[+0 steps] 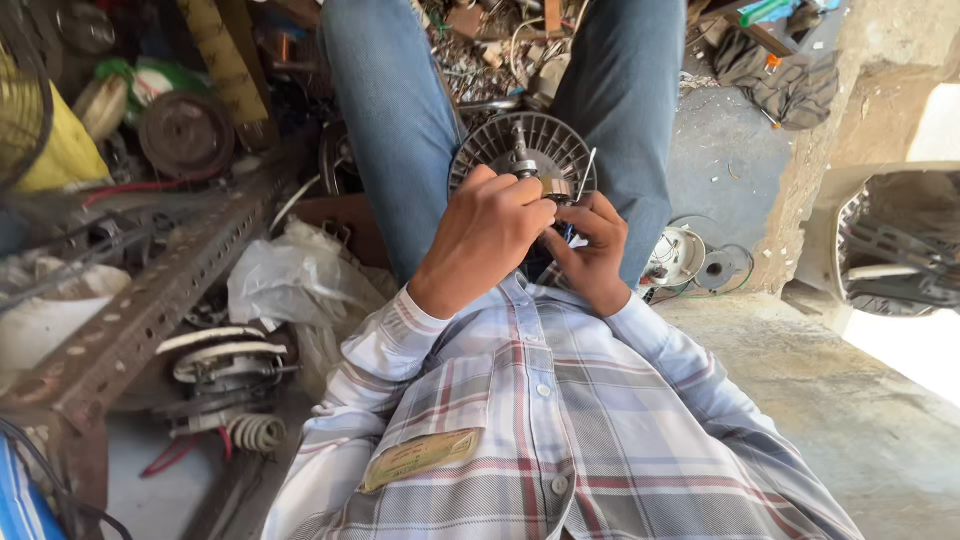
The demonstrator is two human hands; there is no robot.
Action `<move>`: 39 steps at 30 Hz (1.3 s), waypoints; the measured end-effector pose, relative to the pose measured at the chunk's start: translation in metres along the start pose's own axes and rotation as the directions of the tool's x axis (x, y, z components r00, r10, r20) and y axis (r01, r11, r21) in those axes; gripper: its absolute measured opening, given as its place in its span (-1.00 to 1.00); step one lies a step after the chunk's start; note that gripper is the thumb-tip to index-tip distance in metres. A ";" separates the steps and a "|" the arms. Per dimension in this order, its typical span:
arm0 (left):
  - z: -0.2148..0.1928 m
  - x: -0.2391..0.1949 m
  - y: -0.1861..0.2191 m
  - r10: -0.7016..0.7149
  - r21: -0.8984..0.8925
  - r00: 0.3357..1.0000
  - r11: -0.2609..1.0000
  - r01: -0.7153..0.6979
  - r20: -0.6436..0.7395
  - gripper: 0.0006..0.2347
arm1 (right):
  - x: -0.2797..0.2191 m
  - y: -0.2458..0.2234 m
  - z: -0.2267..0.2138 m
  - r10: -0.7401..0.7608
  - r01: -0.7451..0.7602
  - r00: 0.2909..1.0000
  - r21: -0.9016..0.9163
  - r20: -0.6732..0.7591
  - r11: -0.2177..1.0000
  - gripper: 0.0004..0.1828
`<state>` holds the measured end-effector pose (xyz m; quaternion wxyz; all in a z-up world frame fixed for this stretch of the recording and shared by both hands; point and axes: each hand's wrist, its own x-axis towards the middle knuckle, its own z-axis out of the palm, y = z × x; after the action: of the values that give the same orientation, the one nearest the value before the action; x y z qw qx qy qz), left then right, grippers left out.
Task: The person manipulates a ceiling fan motor stator by hand, adjusting wires and the central shaft while seated in a workshop environment.
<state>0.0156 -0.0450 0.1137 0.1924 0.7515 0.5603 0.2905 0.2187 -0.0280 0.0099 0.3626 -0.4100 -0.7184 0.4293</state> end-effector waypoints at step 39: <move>0.033 0.048 -0.090 -0.001 -0.331 0.982 0.941 0.065 0.188 -0.83 | 0.005 0.002 0.028 0.276 -0.264 0.952 0.105 -0.135 0.959 -0.88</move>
<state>-0.0187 0.0284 0.0445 0.3736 0.7219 0.4949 0.3072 0.1926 -0.0319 -0.0020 0.3701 -0.5193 -0.6076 0.4735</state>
